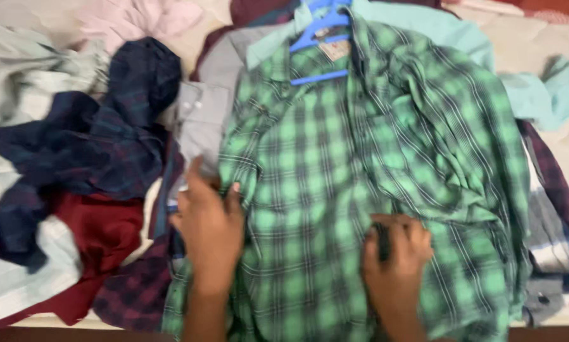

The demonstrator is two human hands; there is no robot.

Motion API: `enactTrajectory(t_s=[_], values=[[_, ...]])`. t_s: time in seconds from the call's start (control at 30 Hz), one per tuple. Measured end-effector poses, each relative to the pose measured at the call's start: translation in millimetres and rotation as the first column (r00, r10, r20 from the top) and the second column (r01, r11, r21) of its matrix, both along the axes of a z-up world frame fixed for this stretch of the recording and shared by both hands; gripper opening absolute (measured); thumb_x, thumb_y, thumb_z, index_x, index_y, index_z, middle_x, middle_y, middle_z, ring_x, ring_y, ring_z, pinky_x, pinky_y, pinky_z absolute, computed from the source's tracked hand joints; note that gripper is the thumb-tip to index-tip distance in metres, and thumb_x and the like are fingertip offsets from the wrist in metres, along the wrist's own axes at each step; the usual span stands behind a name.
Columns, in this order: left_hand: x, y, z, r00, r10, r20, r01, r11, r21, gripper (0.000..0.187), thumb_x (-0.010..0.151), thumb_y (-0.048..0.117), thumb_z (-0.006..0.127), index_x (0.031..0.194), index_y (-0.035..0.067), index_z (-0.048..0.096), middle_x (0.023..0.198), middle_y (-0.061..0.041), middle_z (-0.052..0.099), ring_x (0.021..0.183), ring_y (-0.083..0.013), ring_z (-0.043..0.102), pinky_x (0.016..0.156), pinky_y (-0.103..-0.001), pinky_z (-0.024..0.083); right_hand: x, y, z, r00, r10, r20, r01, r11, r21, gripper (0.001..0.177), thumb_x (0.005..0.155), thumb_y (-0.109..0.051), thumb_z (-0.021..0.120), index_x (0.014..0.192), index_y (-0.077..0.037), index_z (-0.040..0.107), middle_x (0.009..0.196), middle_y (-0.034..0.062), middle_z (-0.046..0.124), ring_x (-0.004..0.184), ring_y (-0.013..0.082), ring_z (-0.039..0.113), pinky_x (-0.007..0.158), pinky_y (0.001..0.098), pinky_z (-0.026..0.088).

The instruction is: The person buttons a light green long-sleeve shirt laid on a bed, then places a green plaid shirt on top and buttons it as well. The person smooths the shirts and adjusts them on the bed while buttoning each one.

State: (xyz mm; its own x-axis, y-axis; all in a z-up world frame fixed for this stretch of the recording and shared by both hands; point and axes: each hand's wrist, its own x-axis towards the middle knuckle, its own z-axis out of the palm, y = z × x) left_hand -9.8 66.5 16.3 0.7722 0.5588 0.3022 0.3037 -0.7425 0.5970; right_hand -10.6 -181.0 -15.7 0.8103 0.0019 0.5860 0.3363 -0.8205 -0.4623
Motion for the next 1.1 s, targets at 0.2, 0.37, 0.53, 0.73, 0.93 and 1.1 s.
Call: enactTrajectory(t_s=[0.2,0.37,0.53,0.73,0.93,1.1], values=[[1,-7,0,0.999,-0.010,-0.048,0.019,0.981,0.194,0.029,0.089,0.028,0.076,0.113,0.013,0.068,0.107,-0.008,0.064,0.109,-0.0323,0.057,0.092,-0.052,0.039,-8,11,10,0.969,0.246,0.017,-0.247,0.965,0.085,0.021,0.086,-0.001,0.065,0.106,-0.007,0.069,0.102,0.0094,0.063,0.096,0.0285,0.058,0.088,0.0416,0.042],[1,-26,18,0.996,-0.076,0.052,0.056,0.948,0.312,0.025,0.092,0.026,0.073,0.103,0.006,0.063,0.105,-0.011,0.063,0.104,-0.0346,0.058,0.089,-0.050,0.039,-9,15,9,0.934,0.357,-0.002,-0.350,0.918,0.187,0.021,0.083,0.004,0.067,0.102,-0.006,0.071,0.097,0.0090,0.063,0.090,0.0265,0.058,0.081,0.0373,0.046],[-3,-62,37,0.975,-0.182,-0.124,0.211,0.934,0.288,0.023,0.094,0.022,0.072,0.102,0.007,0.057,0.093,-0.011,0.064,0.092,-0.0338,0.063,0.078,-0.048,0.046,-11,16,0,0.921,0.389,-0.037,-0.359,0.881,0.309,0.021,0.090,0.004,0.062,0.107,-0.004,0.071,0.096,0.0092,0.065,0.092,0.0242,0.061,0.082,0.0351,0.049],[-11,-110,27,0.874,-0.468,-0.129,0.485,0.841,0.240,0.037,0.080,0.009,0.072,0.113,0.007,0.054,0.095,-0.011,0.066,0.091,-0.0331,0.067,0.070,-0.045,0.055,4,0,-18,0.584,0.793,-0.173,-0.054,0.251,0.967,0.042,0.111,-0.026,0.041,0.129,0.002,0.067,0.099,0.0110,0.072,0.090,0.0174,0.067,0.083,0.0323,0.054],[-29,-120,27,0.787,-0.599,-0.150,0.617,0.758,0.210,0.074,0.076,-0.002,0.067,0.146,0.010,0.044,0.111,-0.013,0.062,0.097,-0.0344,0.068,0.073,-0.043,0.057,-2,4,-5,0.521,0.790,-0.323,0.259,0.214,0.942,0.040,0.100,-0.021,0.047,0.135,-0.003,0.052,0.105,0.0029,0.071,0.099,0.0128,0.069,0.087,0.0328,0.055],[-55,-133,30,0.746,-0.653,-0.135,0.661,0.700,0.269,0.093,0.073,-0.007,0.064,0.158,0.020,0.035,0.133,-0.021,0.054,0.099,-0.0374,0.069,0.076,-0.043,0.060,-10,12,-25,0.552,0.775,-0.307,0.216,0.223,0.951,0.023,0.100,-0.011,0.054,0.116,0.002,0.062,0.097,0.0035,0.070,0.090,0.0136,0.066,0.079,0.0307,0.054]])
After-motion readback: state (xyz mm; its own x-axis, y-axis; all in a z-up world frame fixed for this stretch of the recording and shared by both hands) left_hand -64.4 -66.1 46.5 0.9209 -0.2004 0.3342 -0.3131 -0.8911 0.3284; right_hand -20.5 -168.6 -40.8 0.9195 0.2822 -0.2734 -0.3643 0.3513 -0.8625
